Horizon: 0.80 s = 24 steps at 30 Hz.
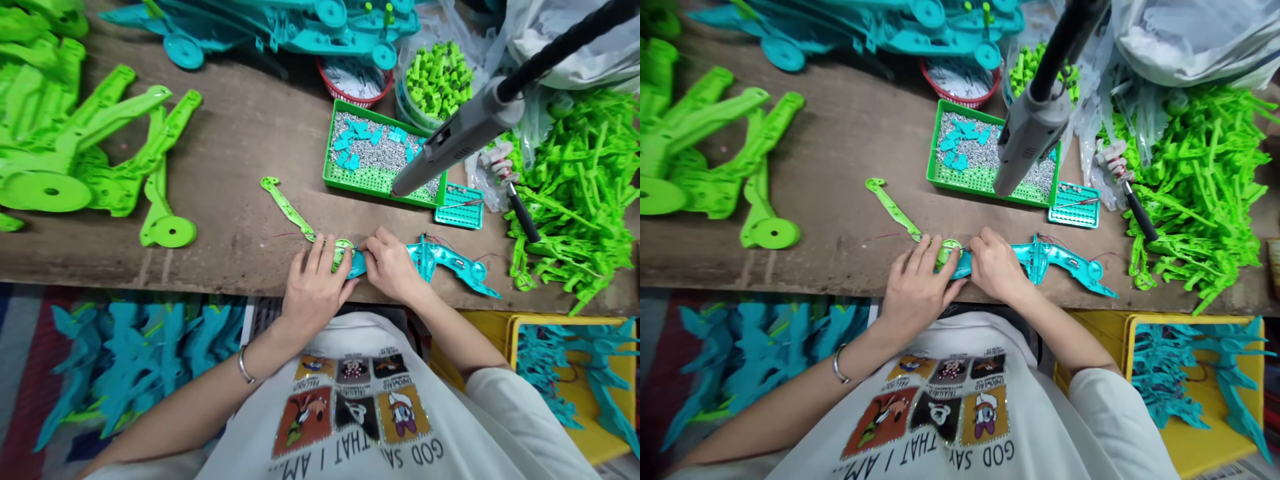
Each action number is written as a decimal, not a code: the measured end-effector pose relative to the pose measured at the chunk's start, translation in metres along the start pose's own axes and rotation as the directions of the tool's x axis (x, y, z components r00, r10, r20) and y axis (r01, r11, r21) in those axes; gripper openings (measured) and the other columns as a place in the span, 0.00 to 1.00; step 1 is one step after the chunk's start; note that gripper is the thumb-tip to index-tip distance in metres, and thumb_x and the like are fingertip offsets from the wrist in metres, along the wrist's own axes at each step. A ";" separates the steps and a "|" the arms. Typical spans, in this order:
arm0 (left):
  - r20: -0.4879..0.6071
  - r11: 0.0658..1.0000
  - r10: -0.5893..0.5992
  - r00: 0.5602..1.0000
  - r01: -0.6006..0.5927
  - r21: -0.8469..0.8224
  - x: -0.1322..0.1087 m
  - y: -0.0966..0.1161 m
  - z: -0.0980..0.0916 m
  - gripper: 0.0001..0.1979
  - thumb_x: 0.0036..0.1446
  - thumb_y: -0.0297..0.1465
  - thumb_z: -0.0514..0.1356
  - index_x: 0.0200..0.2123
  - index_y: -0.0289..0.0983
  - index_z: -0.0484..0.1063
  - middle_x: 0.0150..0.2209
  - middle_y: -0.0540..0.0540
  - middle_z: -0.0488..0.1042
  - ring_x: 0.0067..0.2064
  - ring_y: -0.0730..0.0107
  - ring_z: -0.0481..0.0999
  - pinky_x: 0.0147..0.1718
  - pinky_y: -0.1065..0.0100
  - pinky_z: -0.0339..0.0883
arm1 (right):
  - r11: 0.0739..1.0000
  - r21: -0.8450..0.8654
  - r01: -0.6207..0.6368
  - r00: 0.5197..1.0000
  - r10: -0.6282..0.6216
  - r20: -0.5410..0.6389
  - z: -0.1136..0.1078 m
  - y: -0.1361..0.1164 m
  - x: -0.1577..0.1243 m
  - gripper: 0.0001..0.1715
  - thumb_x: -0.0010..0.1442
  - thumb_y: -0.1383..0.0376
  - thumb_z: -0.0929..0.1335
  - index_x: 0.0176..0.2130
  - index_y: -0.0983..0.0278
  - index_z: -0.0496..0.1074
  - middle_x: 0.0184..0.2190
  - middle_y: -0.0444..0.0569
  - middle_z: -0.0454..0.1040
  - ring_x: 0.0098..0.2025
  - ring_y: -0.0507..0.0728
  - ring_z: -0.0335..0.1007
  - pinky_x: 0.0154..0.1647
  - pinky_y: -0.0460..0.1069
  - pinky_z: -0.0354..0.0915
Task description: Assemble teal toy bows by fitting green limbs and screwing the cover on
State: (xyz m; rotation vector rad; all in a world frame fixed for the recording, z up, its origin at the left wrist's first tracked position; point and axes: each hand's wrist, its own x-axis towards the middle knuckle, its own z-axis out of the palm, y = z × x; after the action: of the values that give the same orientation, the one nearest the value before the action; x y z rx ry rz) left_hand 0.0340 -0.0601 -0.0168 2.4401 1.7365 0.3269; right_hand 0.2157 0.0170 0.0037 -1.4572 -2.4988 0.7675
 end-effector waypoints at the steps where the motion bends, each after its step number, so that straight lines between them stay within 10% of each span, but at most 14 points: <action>1: 0.007 1.000 -0.005 1.000 0.005 -0.004 0.000 0.001 0.000 0.28 0.69 0.39 0.57 0.68 0.36 0.65 0.70 0.25 0.61 0.71 0.35 0.61 0.62 0.41 0.59 | 1.000 0.008 -0.011 1.000 0.011 0.003 -0.001 0.000 0.000 0.13 0.67 0.72 0.62 0.42 0.65 0.75 0.38 0.53 0.70 0.39 0.59 0.69 0.45 0.53 0.67; 24: 0.076 0.999 0.023 0.997 -0.021 -0.030 0.002 -0.001 -0.007 0.29 0.69 0.38 0.57 0.70 0.36 0.62 0.71 0.30 0.60 0.71 0.33 0.59 0.53 0.45 0.68 | 0.998 0.029 0.063 0.998 -0.063 0.025 -0.014 0.028 -0.011 0.16 0.71 0.70 0.60 0.48 0.64 0.75 0.40 0.53 0.71 0.43 0.58 0.70 0.46 0.52 0.67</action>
State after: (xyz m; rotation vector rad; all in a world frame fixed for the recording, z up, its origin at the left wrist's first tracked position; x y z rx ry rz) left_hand 0.0317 -0.0580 -0.0101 2.4198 1.6636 0.2554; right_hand 0.2475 0.0237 0.0031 -1.3610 -2.5294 0.8123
